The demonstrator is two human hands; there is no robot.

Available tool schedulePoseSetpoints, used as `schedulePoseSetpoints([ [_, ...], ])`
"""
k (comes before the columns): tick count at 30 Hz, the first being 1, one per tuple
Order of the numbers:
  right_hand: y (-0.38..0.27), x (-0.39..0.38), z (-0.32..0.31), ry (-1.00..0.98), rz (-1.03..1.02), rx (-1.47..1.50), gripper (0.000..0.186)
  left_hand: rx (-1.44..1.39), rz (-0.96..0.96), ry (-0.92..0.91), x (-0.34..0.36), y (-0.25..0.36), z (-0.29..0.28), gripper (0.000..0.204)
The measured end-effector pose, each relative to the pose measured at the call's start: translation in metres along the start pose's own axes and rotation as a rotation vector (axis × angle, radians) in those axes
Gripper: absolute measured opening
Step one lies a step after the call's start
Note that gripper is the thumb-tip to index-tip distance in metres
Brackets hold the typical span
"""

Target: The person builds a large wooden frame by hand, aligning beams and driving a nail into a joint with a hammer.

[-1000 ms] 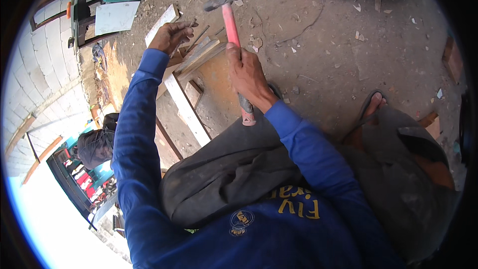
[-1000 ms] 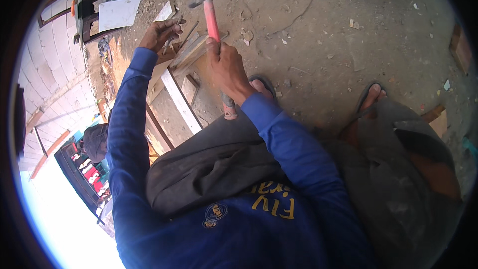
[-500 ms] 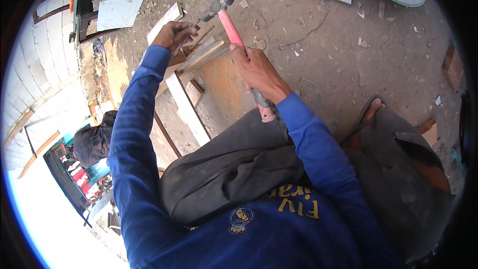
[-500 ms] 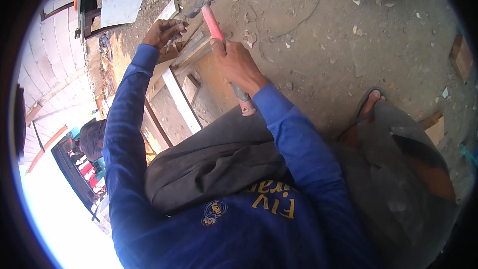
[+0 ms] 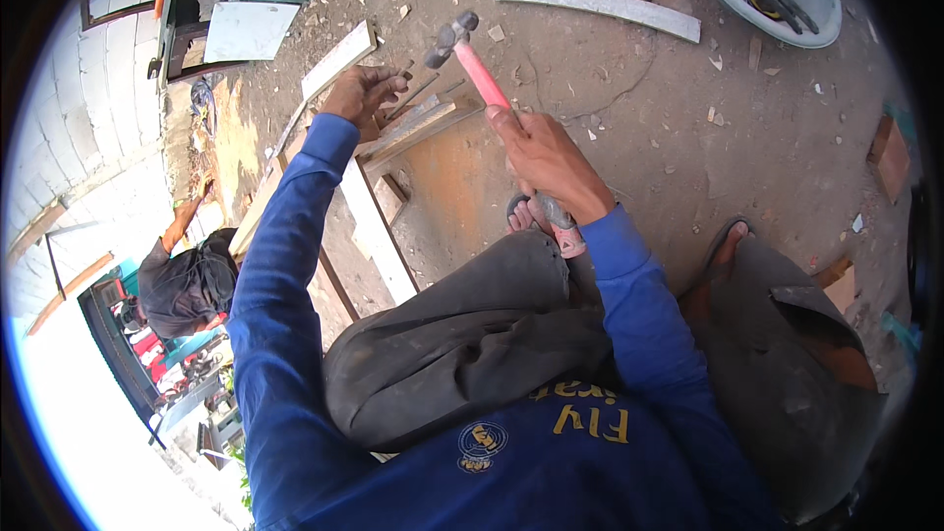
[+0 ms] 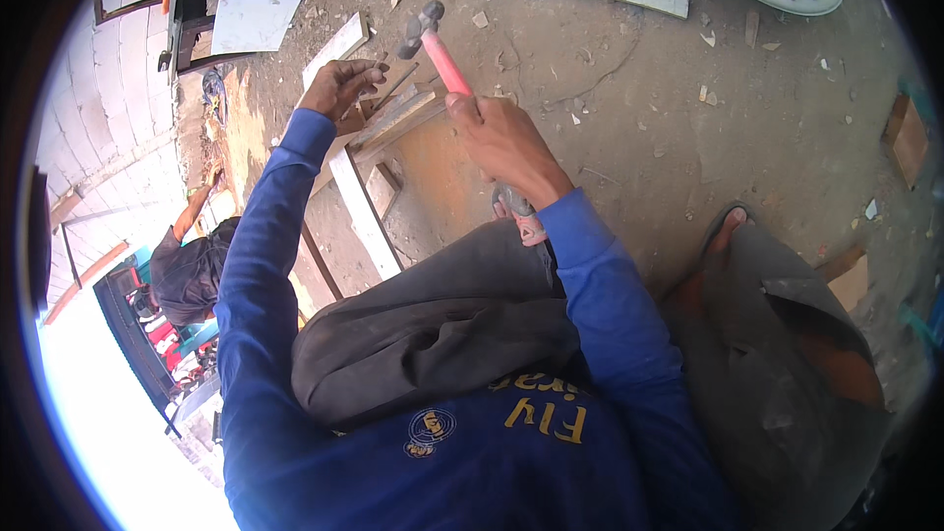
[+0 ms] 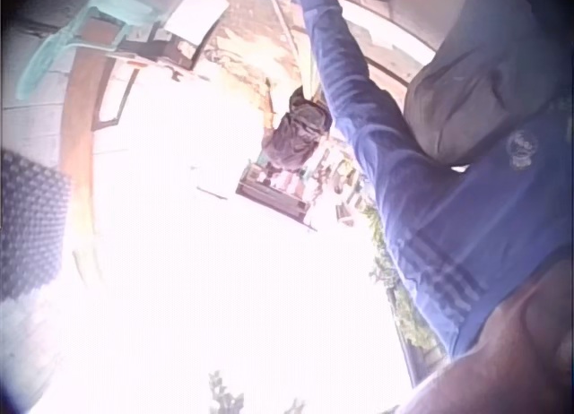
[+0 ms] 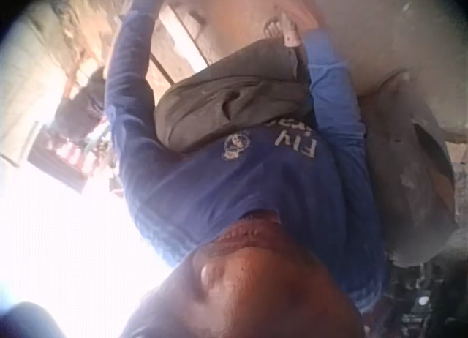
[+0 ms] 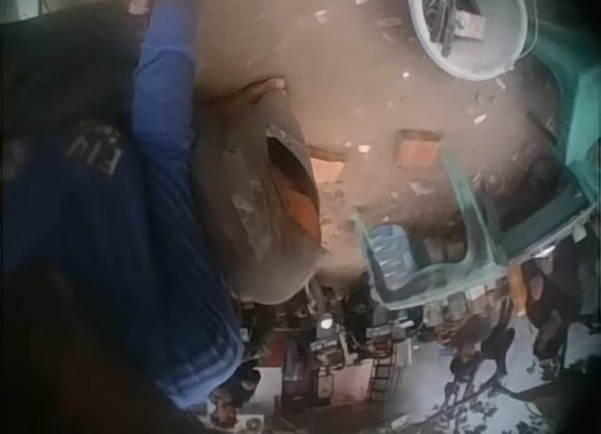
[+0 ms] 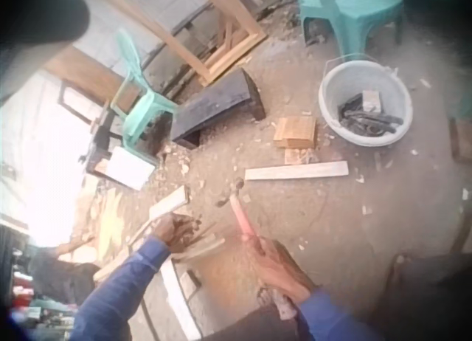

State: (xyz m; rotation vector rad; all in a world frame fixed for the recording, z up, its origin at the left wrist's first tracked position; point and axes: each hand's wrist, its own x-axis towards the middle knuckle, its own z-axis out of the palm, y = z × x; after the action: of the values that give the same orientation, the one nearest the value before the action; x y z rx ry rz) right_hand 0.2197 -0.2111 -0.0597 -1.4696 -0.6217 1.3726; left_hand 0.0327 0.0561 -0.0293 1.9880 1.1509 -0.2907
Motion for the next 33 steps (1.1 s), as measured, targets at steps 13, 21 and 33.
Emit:
schedulePoseSetpoints([
  [13, -0.004, 0.003, -0.035, 0.219, 0.191, 0.432, 0.044, 0.362, 0.314, 0.475, -0.044, 0.017, 0.072, 0.043],
  [21, -0.003, 0.007, -0.021, 0.064, 0.264, 0.27, 0.045, 0.454, 0.201, 0.823, -0.027, 0.03, 0.106, 0.043],
  [33, -0.053, -0.001, -0.008, 0.194, 0.293, 0.228, 0.049, 0.28, 0.127, 0.824, -0.025, 0.026, 0.114, 0.026],
])
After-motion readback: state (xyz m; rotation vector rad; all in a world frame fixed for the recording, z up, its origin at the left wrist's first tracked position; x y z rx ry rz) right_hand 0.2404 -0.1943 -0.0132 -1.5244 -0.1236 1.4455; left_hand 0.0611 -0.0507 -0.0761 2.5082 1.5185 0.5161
